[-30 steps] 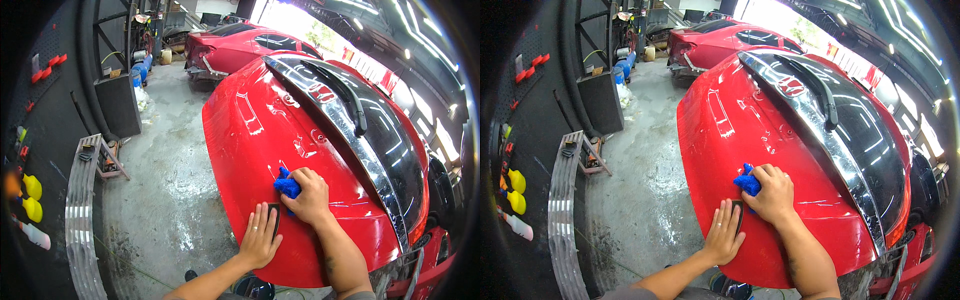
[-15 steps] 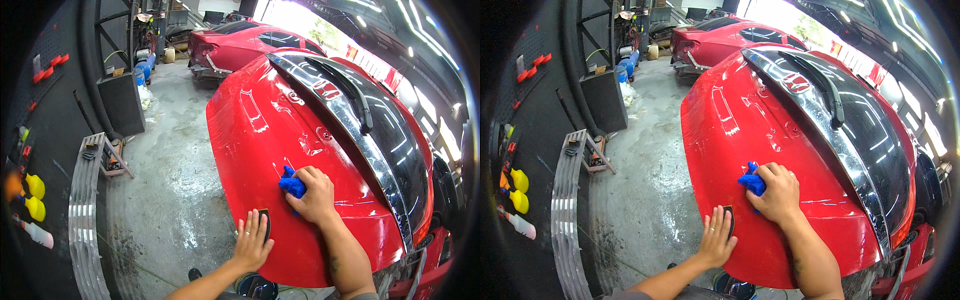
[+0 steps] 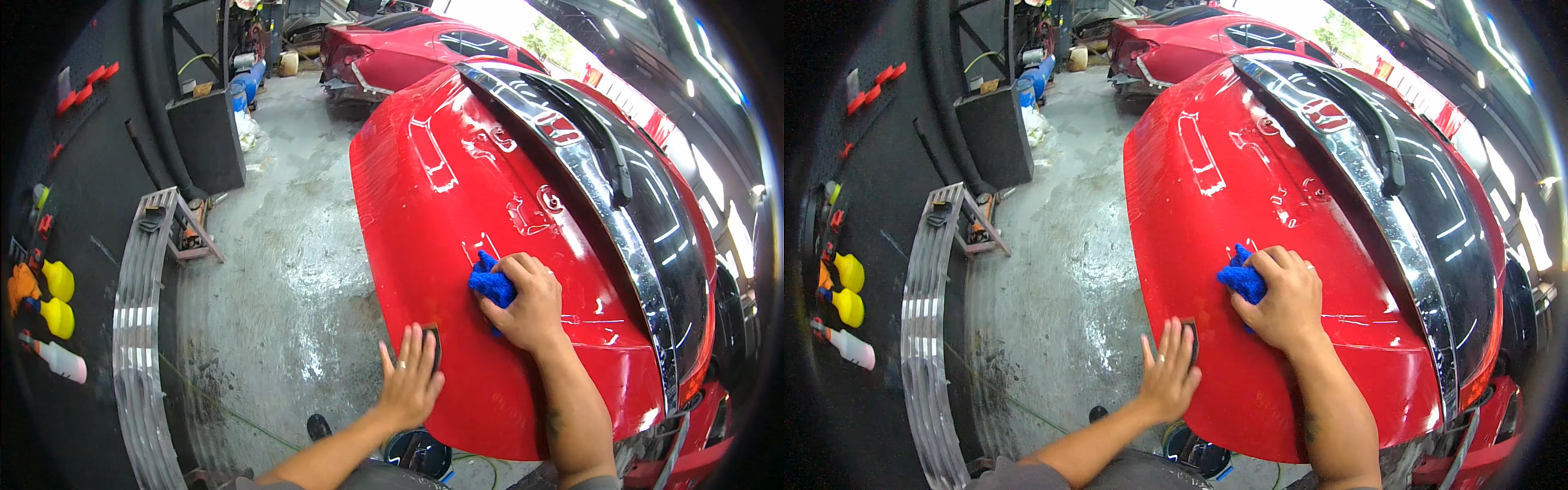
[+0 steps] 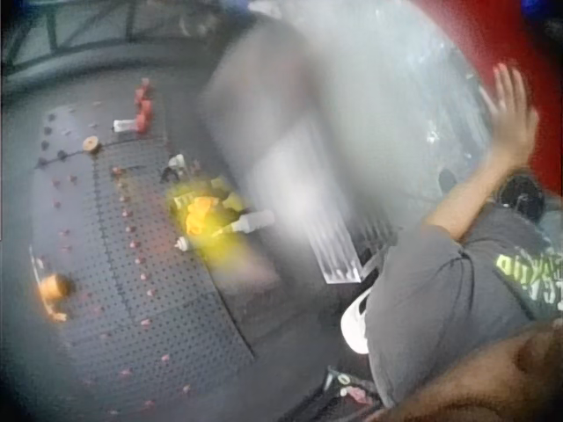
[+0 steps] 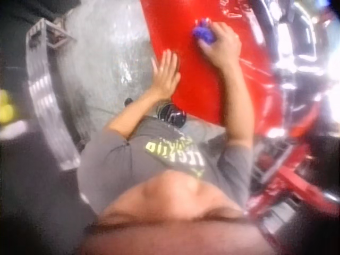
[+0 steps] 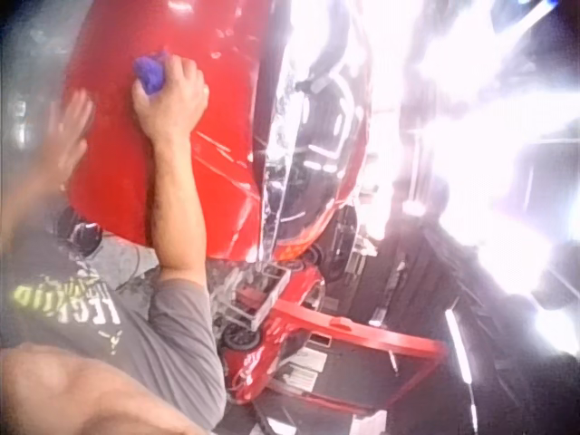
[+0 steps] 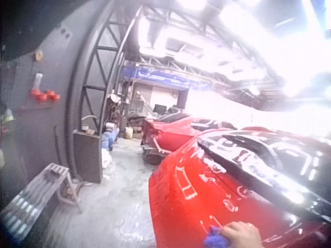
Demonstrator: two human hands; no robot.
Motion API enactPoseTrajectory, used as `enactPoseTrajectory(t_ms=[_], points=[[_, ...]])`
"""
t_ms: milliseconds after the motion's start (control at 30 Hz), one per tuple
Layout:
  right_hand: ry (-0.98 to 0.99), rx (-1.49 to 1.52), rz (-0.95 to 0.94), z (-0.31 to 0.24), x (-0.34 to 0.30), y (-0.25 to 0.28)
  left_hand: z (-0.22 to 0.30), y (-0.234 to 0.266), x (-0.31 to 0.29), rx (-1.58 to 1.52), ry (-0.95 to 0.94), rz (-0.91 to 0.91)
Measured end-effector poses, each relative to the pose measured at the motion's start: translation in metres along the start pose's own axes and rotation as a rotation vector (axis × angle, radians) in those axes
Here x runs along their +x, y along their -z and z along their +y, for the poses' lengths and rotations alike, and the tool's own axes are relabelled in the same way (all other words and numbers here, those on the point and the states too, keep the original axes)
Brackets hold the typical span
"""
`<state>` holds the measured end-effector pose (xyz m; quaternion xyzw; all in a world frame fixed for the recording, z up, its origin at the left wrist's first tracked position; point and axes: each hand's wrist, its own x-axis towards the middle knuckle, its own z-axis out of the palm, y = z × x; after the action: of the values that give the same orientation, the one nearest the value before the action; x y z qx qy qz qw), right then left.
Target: The person uses a sanding block and a blue microfiber cloth to polish the rear trunk of a red car. They alternate between rubbing the surface with the block and wiping it with the cloth, working across the panel in a garage setting.
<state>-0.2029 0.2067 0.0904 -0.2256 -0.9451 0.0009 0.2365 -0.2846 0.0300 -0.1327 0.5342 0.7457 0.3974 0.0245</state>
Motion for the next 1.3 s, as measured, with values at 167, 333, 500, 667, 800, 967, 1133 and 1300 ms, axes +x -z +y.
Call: enactPoseTrajectory(t_ms=[167, 333, 500, 667, 800, 967, 1133, 1300], points=[[0.025, 0.016, -0.016, -0.005, 0.004, -0.001, -0.103, 0.031, 0.167, -0.060, 0.353, 0.045], [0.030, 0.009, -0.018, 0.005, -0.002, -0.007, -0.054, -0.011, 0.085, -0.115, 0.178, 0.133], [0.036, -0.001, -0.031, 0.004, -0.005, -0.008, -0.018, -0.005, 0.005, 0.019, 0.076, -0.008], [0.074, 0.029, -0.011, -0.007, 0.007, -0.007, -0.128, 0.022, 0.158, 0.011, 0.350, 0.142], [0.035, 0.010, -0.032, 0.005, -0.004, -0.006, -0.057, -0.006, 0.064, -0.004, 0.125, 0.125], [0.047, -0.002, -0.026, 0.006, -0.006, -0.005, -0.042, -0.001, 0.025, 0.005, 0.042, 0.029], [0.085, 0.035, -0.033, -0.009, 0.009, -0.005, -0.161, 0.021, 0.179, -0.038, 0.253, 0.128], [0.052, -0.023, -0.067, 0.009, -0.005, -0.007, -0.043, -0.010, 0.057, -0.091, 0.120, 0.103]])
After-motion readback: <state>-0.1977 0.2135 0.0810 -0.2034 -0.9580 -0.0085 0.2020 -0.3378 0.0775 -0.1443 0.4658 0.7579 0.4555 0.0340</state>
